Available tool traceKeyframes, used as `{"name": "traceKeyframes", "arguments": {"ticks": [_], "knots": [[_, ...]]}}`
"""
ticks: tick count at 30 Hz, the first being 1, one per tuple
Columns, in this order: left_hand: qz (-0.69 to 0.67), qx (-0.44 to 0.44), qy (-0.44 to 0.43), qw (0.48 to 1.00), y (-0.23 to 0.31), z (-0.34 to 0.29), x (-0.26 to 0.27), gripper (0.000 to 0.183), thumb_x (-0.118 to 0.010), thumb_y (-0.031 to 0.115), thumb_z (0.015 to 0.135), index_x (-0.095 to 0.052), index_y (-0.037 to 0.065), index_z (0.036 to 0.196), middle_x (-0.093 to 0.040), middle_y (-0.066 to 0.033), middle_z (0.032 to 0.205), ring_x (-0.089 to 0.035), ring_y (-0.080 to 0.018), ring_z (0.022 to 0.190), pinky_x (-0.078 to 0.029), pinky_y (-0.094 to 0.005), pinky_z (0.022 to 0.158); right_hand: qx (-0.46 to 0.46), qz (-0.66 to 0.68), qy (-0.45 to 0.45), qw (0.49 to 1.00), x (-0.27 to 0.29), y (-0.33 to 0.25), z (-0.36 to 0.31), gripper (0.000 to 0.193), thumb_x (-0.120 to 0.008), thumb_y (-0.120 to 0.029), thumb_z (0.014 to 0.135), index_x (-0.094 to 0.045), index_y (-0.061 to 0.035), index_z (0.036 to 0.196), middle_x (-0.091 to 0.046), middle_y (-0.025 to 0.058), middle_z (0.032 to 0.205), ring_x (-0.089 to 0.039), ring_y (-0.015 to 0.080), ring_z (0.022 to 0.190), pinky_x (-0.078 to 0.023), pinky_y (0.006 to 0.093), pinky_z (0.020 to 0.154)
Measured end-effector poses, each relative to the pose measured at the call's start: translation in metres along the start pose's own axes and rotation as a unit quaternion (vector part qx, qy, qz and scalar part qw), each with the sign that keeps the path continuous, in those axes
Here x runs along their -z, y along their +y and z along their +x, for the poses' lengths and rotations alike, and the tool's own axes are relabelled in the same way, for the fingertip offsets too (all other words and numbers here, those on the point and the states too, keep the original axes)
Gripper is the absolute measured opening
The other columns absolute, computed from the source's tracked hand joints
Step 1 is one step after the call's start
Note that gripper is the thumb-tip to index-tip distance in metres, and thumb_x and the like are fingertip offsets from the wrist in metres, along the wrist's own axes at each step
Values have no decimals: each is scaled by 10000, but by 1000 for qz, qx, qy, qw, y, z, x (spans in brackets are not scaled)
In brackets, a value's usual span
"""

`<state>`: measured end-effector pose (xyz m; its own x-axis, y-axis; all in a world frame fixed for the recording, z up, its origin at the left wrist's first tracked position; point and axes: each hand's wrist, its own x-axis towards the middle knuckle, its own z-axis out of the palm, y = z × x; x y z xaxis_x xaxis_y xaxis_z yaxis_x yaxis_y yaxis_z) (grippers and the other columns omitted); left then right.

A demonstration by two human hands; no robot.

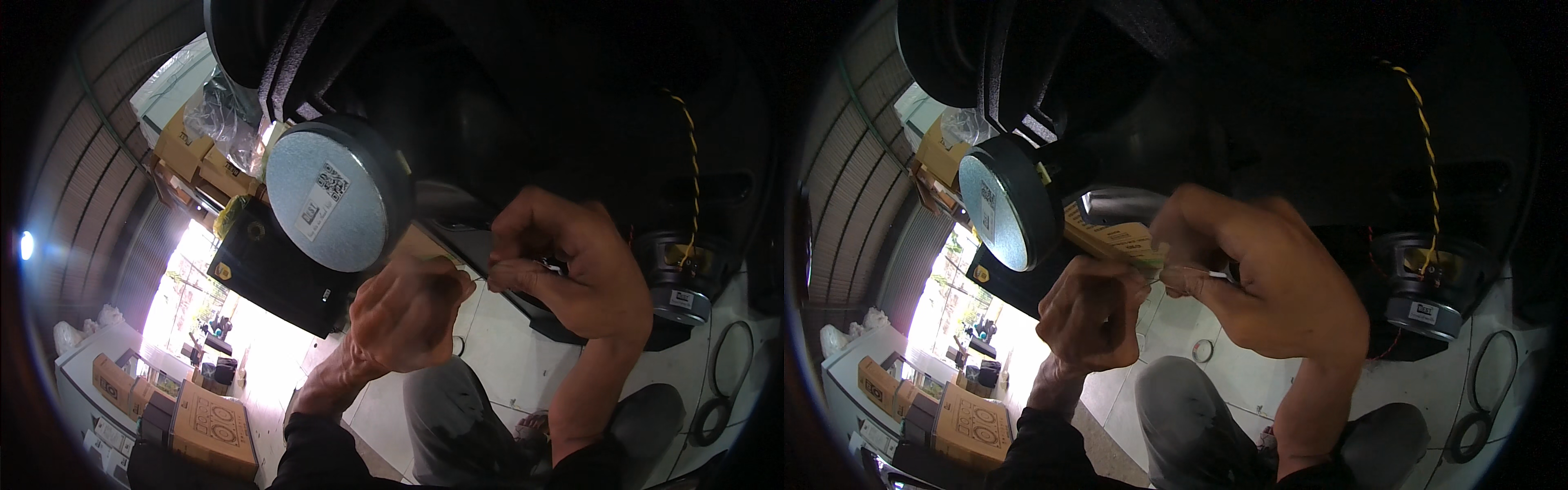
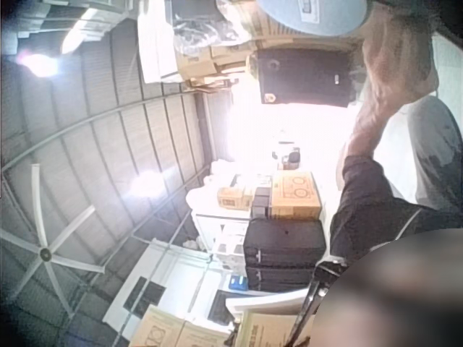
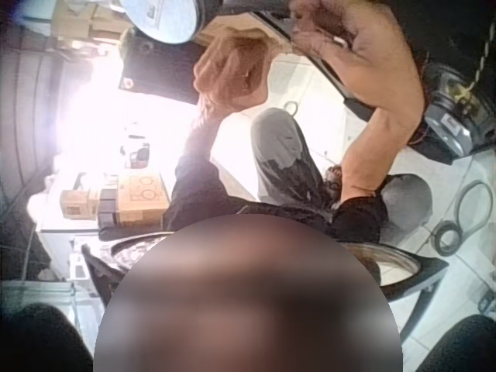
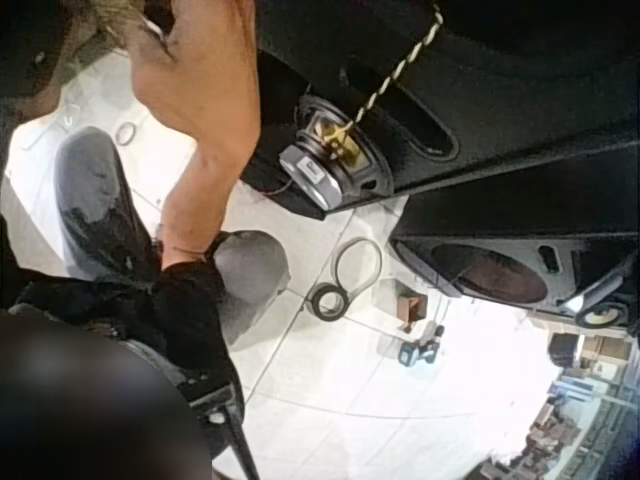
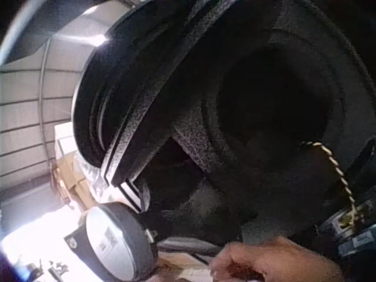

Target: The person secures a speaker to a speaker enclosure using electrical tape, then connects wires to the speaker terminals. They repeat the process with a second speaker, taping it and wiring it to the enclosure.

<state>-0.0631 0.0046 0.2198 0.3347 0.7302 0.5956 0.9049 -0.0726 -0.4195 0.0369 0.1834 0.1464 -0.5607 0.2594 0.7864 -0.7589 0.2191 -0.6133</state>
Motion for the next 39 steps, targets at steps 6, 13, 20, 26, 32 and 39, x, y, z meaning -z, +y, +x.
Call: {"name": "traceKeyframes", "arguments": {"ticks": [6,13,20,26,32,39], "knots": [[82,-137,11,987,-14,-10,3,248,-731,-102,669,-683,-4,892,-664,-120,941,-692,-231,832,-601,-331,670,-48,207,-12,977,-5,0,7,213,-706,108,805,-561,-19,897,-676,77,762,-658,123,642,-517,247,577],[54,6,155,986,-8,-13,-20,250,-752,-103,717,-688,19,926,-677,-117,896,-692,-204,768,-571,-311,677,91,35,141,985,-3,-25,14,281,-754,74,773,-557,-44,935,-681,71,770,-652,77,661,-487,203,553],[-271,228,219,909,5,-2,-50,228,-667,-41,865,-634,-65,1090,-696,-111,839,-681,-163,707,-519,-247,636,131,-22,253,958,-2,-36,42,291,-761,44,795,-580,-52,1002,-704,51,800,-670,62,717,-479,174,575],[-421,265,240,834,12,16,-53,477,-632,131,991,-484,-122,1366,-685,-102,854,-640,-123,680,-491,-238,594,124,32,196,972,-5,-40,54,307,-738,71,785,-582,-27,1031,-684,71,835,-680,97,759,-519,200,650],[-439,265,221,830,12,18,-52,535,-634,155,997,-440,-120,1413,-681,-96,844,-631,-113,677,-482,-230,598,114,43,190,974,-3,-39,53,319,-733,74,773,-579,-22,1036,-679,76,839,-678,102,763,-528,207,660],[-460,263,215,820,10,17,-53,519,-628,124,996,-434,-110,1417,-683,-108,864,-635,-126,677,-495,-240,598,125,40,201,971,-4,-38,54,310,-726,67,768,-583,-29,1027,-676,74,825,-680,97,759,-517,205,636]]}}
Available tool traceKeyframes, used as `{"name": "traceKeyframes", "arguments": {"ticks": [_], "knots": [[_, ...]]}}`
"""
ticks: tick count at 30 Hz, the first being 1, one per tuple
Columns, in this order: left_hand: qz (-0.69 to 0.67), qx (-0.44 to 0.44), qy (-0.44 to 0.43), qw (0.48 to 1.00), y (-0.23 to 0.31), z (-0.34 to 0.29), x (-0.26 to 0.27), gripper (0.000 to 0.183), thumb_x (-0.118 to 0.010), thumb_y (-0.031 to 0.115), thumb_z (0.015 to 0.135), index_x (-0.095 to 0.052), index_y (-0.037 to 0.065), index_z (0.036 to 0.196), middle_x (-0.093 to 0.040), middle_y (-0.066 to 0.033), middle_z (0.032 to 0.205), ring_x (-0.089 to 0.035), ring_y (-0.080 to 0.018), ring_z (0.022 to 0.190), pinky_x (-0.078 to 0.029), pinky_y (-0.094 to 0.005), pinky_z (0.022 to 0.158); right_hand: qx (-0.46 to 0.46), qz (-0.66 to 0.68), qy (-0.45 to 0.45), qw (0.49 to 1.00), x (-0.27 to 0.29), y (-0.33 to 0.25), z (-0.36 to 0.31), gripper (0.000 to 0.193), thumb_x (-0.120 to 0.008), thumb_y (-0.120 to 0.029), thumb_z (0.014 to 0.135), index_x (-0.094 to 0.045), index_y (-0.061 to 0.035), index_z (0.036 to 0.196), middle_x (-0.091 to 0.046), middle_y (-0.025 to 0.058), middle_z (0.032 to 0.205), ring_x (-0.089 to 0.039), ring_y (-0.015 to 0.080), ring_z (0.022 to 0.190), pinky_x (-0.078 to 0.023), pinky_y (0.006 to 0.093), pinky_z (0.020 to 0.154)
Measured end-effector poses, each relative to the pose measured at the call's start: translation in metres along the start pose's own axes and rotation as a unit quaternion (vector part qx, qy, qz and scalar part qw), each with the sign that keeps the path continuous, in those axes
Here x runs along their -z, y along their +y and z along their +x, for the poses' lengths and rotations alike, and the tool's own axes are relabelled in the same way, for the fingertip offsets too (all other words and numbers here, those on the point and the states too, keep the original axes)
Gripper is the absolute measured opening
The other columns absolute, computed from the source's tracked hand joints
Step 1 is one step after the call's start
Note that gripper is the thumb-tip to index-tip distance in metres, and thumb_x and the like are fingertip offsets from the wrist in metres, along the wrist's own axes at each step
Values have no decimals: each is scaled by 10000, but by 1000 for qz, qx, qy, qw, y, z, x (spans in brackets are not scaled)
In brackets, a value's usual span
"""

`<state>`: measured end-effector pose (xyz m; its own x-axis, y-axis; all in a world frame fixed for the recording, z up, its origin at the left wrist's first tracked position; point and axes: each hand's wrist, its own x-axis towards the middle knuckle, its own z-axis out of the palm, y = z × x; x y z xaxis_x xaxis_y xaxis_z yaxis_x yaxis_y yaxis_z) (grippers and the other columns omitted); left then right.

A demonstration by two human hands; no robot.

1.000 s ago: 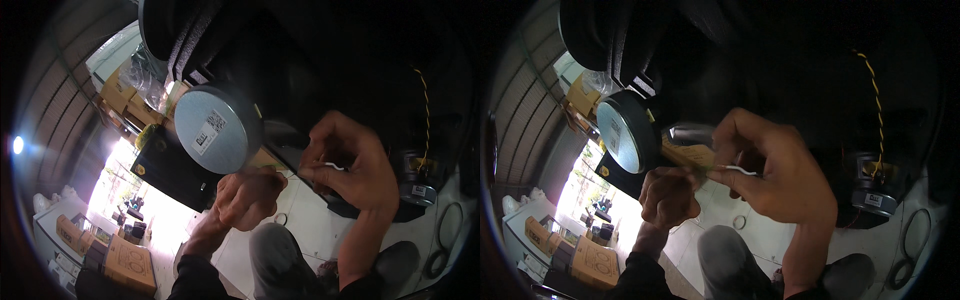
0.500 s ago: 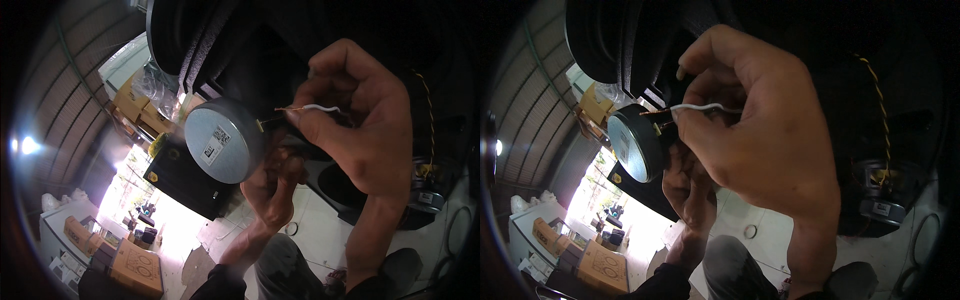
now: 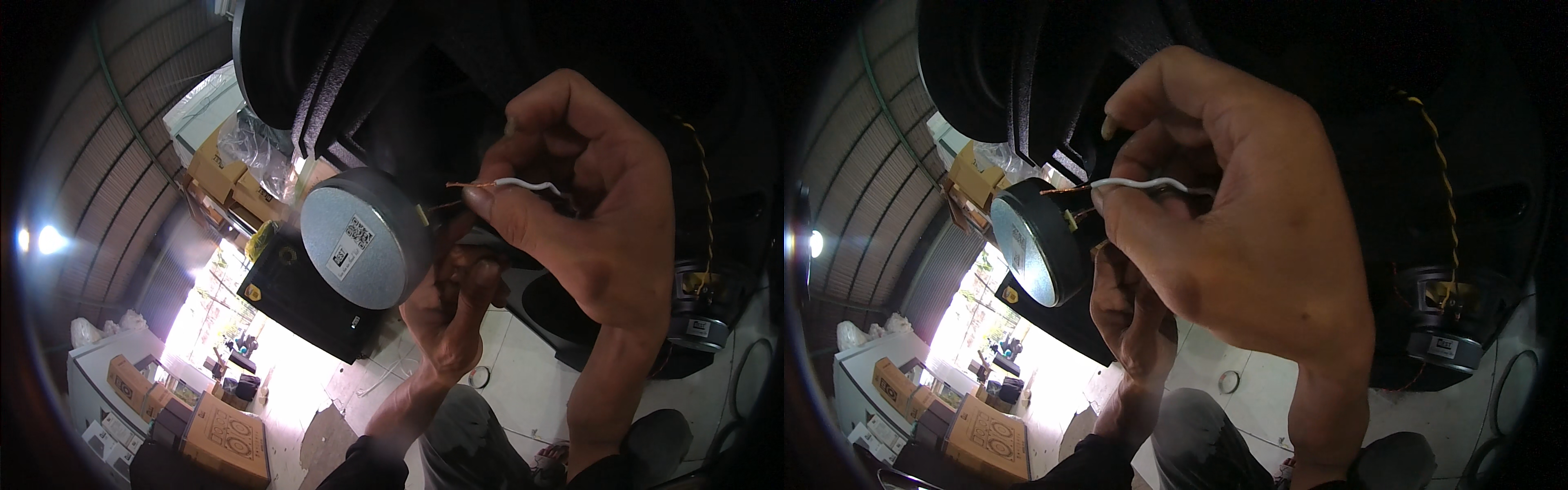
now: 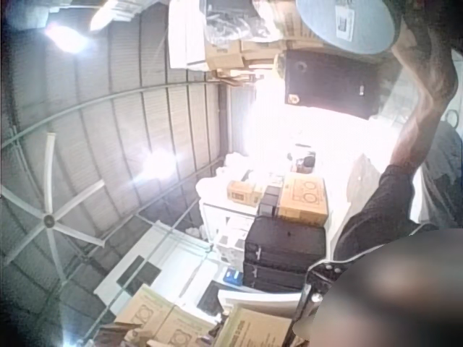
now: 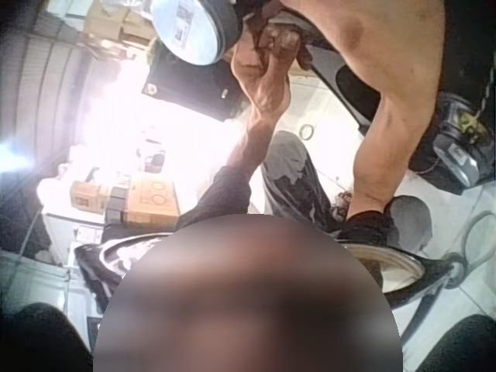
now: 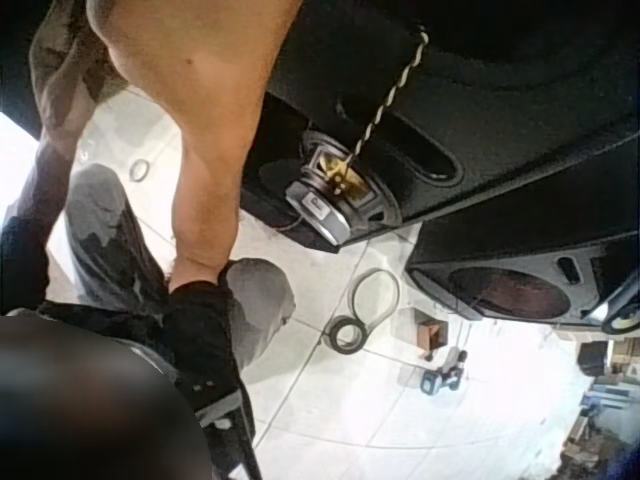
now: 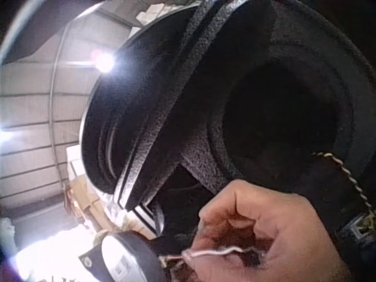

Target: The person secures a speaker to a speaker enclosure using electrical tape, then connects wires to the speaker terminals. They repeat the process with a second speaker, taping it and wiring it to the enclosure.

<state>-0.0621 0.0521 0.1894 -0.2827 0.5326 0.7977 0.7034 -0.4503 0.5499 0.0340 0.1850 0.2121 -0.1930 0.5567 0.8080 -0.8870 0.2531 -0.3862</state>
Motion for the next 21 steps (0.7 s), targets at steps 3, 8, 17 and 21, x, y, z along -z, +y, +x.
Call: {"name": "traceKeyframes", "arguments": {"ticks": [3,8,17,21], "knots": [[-16,8,12,1000,0,-2,-2,513,-625,109,995,-432,-109,1417,-689,-121,885,-641,-134,681,-502,-243,599,-5,0,-1,1000,0,-1,0,301,-717,66,767,-587,-32,1020,-672,70,817,-678,95,756,-512,202,634],[-23,28,26,999,-3,-6,0,527,-624,156,1001,-432,-113,1411,-695,-137,929,-650,-145,711,-508,-251,597,-21,27,-6,999,-1,-3,1,269,-671,72,762,-584,-31,995,-669,76,812,-688,113,764,-524,219,660],[-452,140,24,881,2,-8,-19,478,-435,268,1068,-376,3,1462,-556,-144,1369,-566,-248,1256,-462,-442,1097,-6,1,32,999,-17,-16,-3,257,-611,114,720,-578,-11,942,-670,96,808,-704,147,774,-562,251,713],[-578,134,-42,804,4,-3,-30,457,-400,311,1072,-445,47,1442,-557,-128,1375,-561,-242,1260,-447,-442,1117,37,-6,21,999,-19,-11,-3,257,-613,132,721,-575,-11,931,-684,101,789,-718,155,760,-570,254,695]]}}
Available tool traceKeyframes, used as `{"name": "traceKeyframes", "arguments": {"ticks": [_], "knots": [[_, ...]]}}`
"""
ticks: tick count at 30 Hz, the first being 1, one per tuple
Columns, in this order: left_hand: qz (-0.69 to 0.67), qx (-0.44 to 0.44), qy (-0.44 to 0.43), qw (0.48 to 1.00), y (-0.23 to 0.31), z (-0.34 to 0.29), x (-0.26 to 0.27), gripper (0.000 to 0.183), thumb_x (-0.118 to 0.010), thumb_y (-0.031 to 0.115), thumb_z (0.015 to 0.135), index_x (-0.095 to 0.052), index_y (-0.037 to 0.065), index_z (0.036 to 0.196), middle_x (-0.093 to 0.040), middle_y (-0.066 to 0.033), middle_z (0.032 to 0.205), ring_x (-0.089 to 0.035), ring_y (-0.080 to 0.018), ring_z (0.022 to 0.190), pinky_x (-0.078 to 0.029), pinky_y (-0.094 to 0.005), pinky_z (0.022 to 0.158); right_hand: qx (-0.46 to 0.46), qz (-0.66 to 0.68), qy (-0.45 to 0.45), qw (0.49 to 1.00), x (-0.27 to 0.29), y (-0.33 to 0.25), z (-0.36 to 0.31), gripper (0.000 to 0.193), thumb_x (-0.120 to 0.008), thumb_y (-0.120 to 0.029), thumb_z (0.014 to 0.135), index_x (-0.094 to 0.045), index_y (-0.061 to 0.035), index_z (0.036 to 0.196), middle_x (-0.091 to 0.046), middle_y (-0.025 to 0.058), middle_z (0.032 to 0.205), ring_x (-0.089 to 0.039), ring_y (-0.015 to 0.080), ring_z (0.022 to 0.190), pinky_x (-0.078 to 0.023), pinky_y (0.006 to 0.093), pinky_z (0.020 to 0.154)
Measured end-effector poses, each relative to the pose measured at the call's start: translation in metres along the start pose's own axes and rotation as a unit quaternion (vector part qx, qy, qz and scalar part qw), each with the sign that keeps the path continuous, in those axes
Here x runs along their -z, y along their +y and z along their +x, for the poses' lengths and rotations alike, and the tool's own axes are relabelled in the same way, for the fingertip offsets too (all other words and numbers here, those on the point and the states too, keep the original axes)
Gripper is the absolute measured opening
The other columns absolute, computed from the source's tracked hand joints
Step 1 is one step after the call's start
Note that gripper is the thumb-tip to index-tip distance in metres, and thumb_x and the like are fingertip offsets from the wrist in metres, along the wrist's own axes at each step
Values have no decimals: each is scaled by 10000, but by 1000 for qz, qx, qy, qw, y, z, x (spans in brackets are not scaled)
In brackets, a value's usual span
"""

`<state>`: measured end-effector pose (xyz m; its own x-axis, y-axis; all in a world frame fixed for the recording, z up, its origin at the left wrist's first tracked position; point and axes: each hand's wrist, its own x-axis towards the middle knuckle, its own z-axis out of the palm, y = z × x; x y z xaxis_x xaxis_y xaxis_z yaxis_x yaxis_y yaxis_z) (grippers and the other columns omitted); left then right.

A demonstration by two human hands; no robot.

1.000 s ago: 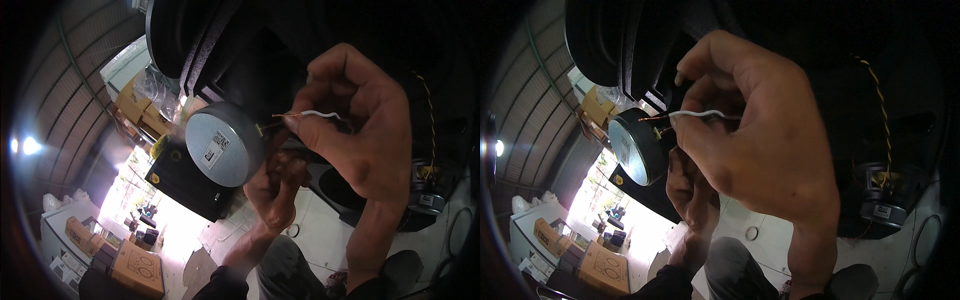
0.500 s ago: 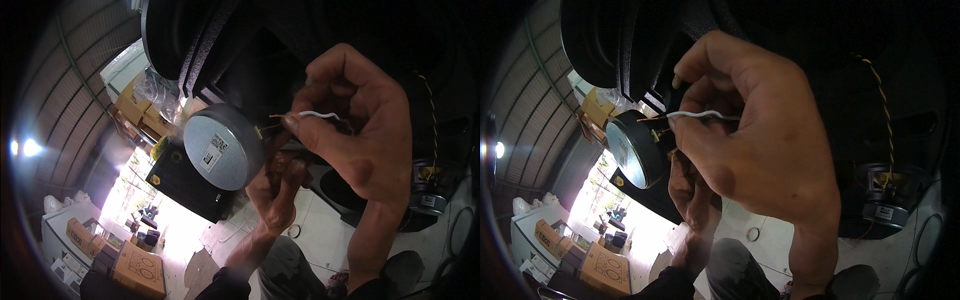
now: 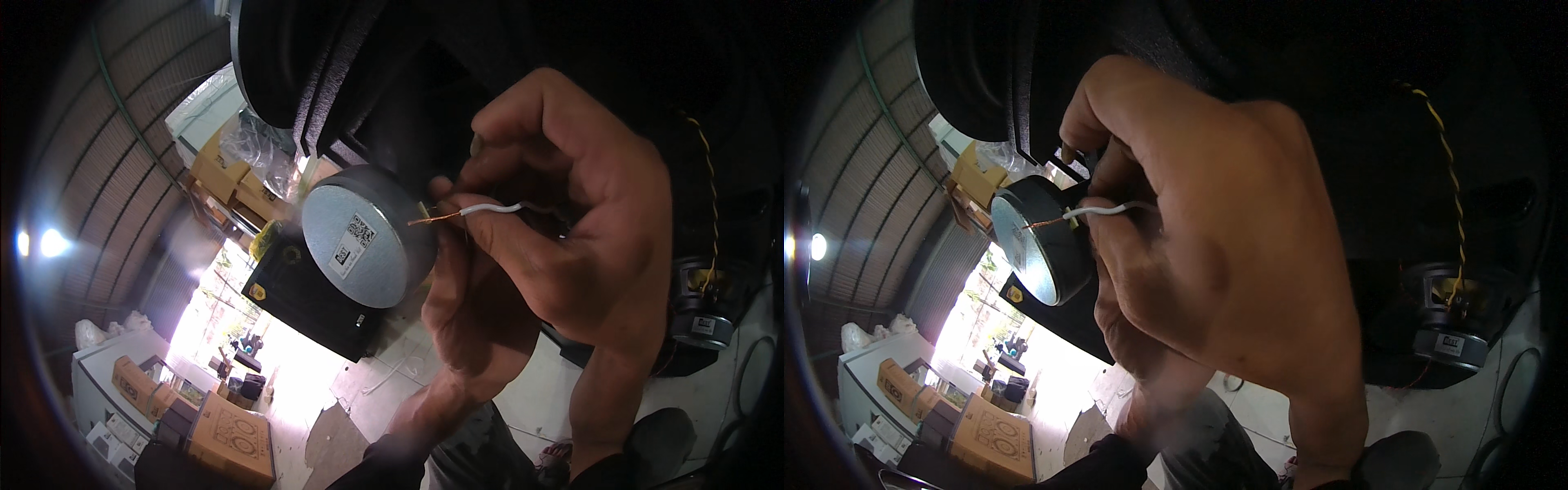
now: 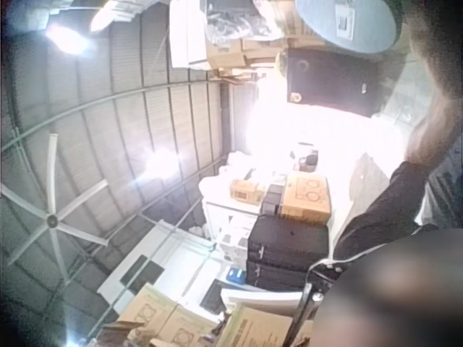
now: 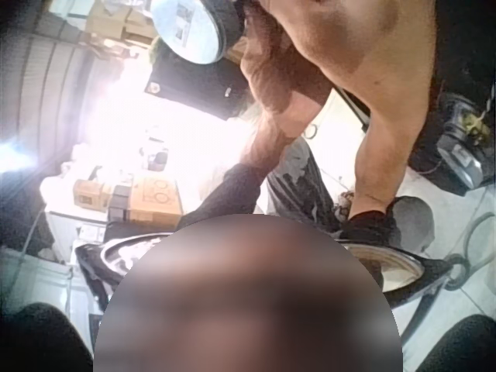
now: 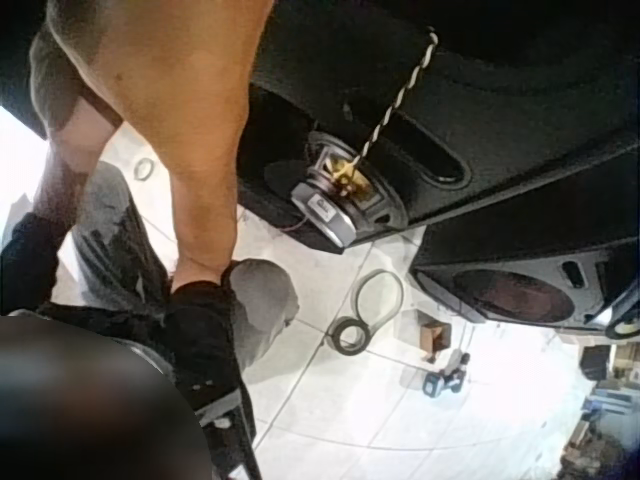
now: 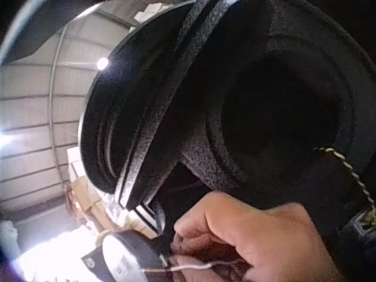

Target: The person secures a speaker to a speaker enclosure using electrical tape, then connects wires to the speaker terminals. They repeat the process with a second speaker, taping it and wiring it to the enclosure.

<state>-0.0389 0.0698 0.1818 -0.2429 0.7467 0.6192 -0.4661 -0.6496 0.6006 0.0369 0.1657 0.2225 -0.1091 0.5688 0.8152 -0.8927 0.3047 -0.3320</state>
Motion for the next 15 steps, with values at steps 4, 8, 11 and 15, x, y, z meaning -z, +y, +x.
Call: {"name": "traceKeyframes", "arguments": {"ticks": [4,8,11,15], "knots": [[17,7,-43,999,-3,7,6,456,-397,318,1071,-458,58,1440,-555,-124,1382,-557,-241,1268,-441,-445,1122,37,-1,19,999,-2,8,-2,250,-621,137,716,-580,-13,913,-702,117,777,-748,193,782,-596,275,698],[45,-3,-32,998,-5,4,8,456,-397,319,1071,-458,59,1441,-553,-123,1384,-555,-241,1270,-440,-446,1123,80,-49,-14,996,3,18,1,250,-619,138,705,-589,-13,903,-713,133,784,-764,236,826,-625,310,726],[71,-10,-22,997,-5,1,6,457,-398,319,1071,-458,59,1441,-553,-123,1385,-554,-242,1272,-439,-447,1123,90,-42,-13,995,5,21,-1,252,-612,130,700,-595,-12,906,-715,138,788,-766,247,834,-634,324,737],[109,-18,-10,994,-6,-3,3,457,-398,320,1070,-458,60,1441,-551,-123,1387,-552,-242,1274,-438,-448,1124,114,-66,-13,991,6,23,-2,254,-589,124,689,-608,-10,904,-715,142,785,-766,249,832,-636,330,743]]}}
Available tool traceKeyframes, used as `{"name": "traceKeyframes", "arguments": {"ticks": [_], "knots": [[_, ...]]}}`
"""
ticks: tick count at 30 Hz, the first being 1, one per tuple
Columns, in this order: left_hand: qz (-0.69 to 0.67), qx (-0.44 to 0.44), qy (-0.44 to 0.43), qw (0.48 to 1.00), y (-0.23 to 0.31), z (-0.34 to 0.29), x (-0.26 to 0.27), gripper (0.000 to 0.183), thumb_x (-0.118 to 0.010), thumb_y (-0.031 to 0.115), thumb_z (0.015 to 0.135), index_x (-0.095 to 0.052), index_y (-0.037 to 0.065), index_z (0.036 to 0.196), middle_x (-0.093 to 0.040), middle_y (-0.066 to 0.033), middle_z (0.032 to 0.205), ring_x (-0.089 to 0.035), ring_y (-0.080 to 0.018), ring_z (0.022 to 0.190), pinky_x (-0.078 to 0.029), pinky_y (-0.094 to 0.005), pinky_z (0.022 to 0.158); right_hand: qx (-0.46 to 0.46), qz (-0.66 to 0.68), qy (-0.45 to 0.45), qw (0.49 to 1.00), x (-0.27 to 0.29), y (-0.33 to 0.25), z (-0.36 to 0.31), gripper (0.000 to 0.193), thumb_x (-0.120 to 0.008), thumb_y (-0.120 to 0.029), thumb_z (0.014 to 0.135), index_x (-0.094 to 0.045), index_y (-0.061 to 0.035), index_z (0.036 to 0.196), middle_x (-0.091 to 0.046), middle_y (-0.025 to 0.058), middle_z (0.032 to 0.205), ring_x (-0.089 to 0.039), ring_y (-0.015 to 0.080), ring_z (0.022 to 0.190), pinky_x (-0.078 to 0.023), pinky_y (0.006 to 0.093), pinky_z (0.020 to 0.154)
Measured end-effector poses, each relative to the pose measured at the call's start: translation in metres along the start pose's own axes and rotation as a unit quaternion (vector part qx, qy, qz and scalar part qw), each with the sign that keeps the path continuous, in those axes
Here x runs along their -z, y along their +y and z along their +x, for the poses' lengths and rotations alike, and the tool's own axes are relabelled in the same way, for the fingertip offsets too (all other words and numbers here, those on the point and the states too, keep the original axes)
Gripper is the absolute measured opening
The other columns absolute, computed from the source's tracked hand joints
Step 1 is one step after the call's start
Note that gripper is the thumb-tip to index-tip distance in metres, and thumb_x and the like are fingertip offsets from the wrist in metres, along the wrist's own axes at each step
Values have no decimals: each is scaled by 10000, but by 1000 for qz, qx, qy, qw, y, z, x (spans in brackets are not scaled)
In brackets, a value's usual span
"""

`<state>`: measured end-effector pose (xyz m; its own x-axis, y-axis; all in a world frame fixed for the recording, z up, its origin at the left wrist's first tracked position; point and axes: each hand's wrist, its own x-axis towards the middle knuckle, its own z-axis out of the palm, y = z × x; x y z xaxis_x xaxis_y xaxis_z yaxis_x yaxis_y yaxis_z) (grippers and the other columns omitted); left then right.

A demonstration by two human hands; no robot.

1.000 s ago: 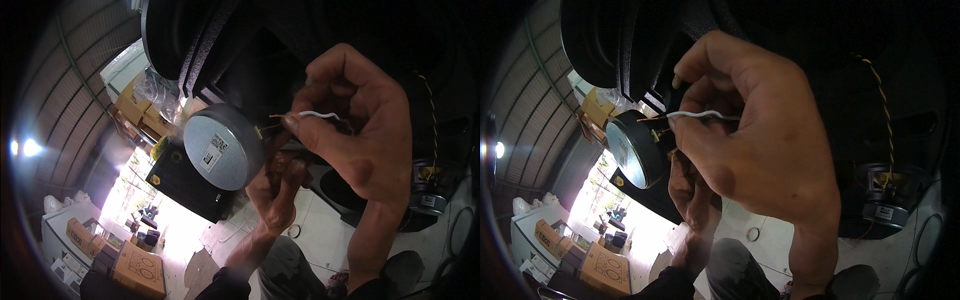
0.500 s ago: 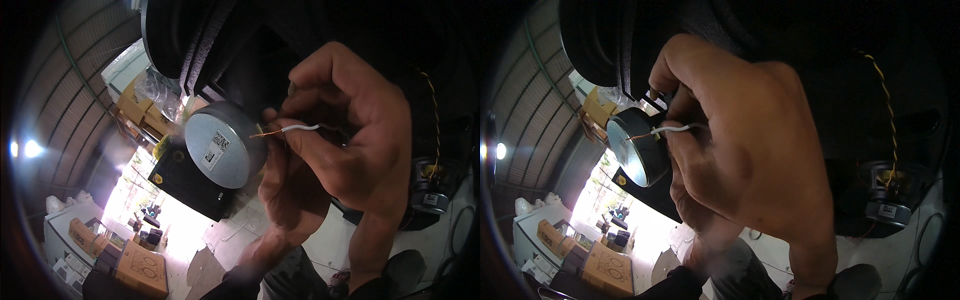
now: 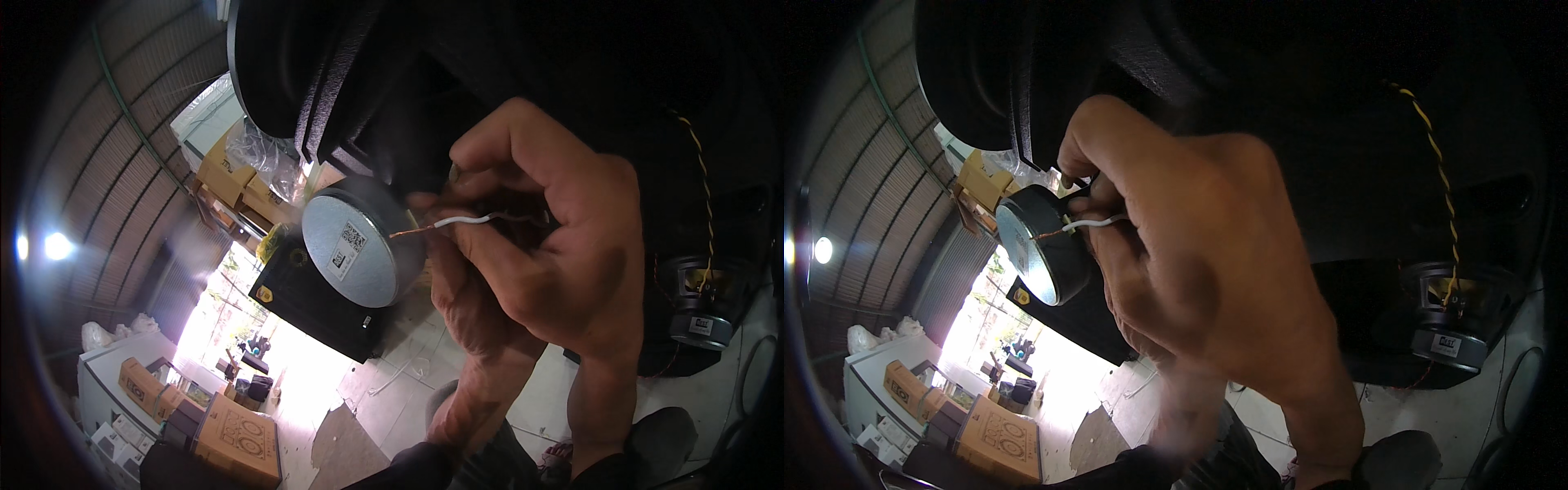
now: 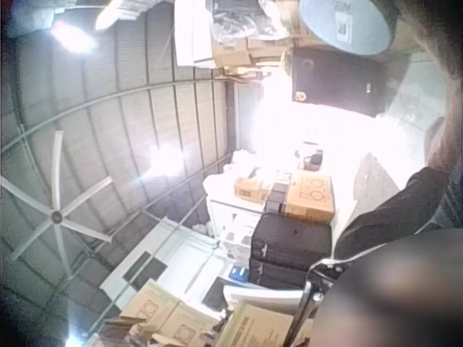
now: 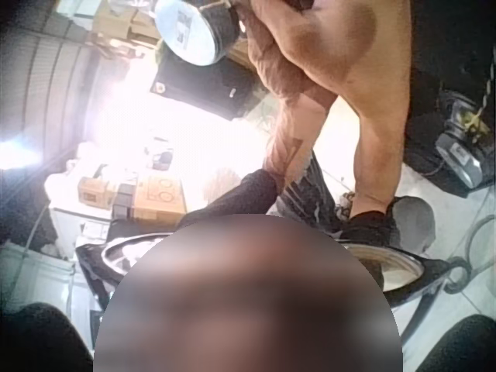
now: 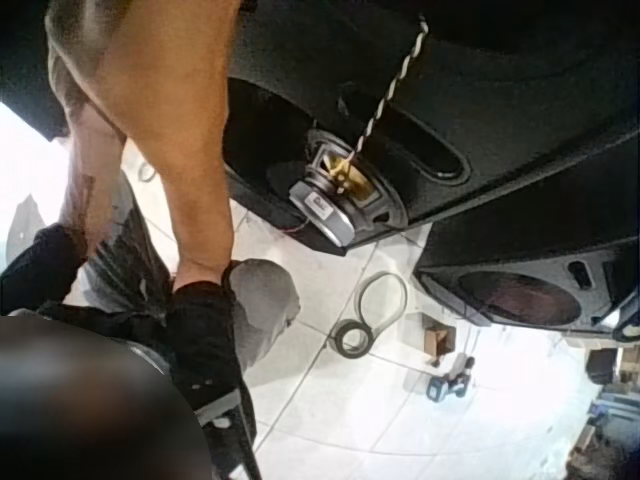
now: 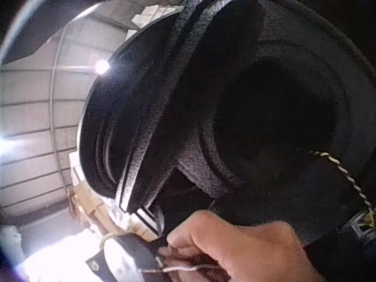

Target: The person secures a speaker to a speaker enclosure using electrical tape, then connects wires to the speaker terminals. They repeat the process with a second speaker, taping it and wiring it to the enclosure.

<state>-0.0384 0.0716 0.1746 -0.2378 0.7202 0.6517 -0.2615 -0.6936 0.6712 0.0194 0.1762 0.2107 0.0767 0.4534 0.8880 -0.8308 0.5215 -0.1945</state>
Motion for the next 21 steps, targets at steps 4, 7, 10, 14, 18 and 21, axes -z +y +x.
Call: {"name": "traceKeyframes", "arguments": {"ticks": [4,7,10,14,18,21], "knots": [[39,-7,11,999,0,-4,-2,457,-399,321,1070,-458,61,1442,-550,-122,1389,-550,-242,1276,-437,-449,1125,39,-20,6,999,-1,0,1,255,-568,123,668,-617,-7,882,-723,156,808,-767,254,833,-633,340,747],[65,-13,15,998,1,-8,-4,458,-399,321,1070,-458,62,1442,-549,-122,1391,-549,-243,1278,-436,-450,1125,-1,-25,-7,1000,-1,-4,-2,254,-564,118,655,-622,3,874,-732,176,838,-767,252,828,-627,341,749],[90,-18,19,996,2,-11,-7,458,-399,322,1069,-458,62,1443,-549,-121,1392,-548,-243,1279,-435,-451,1125,-39,-27,-15,999,0,-8,-9,258,-573,111,647,-630,18,880,-737,190,855,-765,242,817,-617,329,754],[109,-20,26,994,2,-15,-10,459,-400,322,1069,-458,63,1443,-547,-121,1394,-546,-243,1282,-434,-452,1126,28,-16,34,999,-9,-4,-17,261,-605,114,649,-643,32,894,-732,175,834,-752,214,771,-606,317,719],[121,-24,31,992,4,-16,-10,459,-401,323,1069,-458,64,1443,-546,-121,1396,-544,-244,1284,-432,-453,1127,55,-9,45,997,-12,-2,-26,224,-663,103,702,-657,32,915,-712,135,799,-725,167,705,-592,291,633],[124,-27,31,991,3,-19,-11,459,-401,324,1068,-458,65,1444,-545,-120,1397,-543,-244,1286,-432,-454,1127,51,-14,47,998,-11,-6,-31,189,-706,76,752,-662,29,930,-703,123,805,-714,143,701,-577,259,600]]}}
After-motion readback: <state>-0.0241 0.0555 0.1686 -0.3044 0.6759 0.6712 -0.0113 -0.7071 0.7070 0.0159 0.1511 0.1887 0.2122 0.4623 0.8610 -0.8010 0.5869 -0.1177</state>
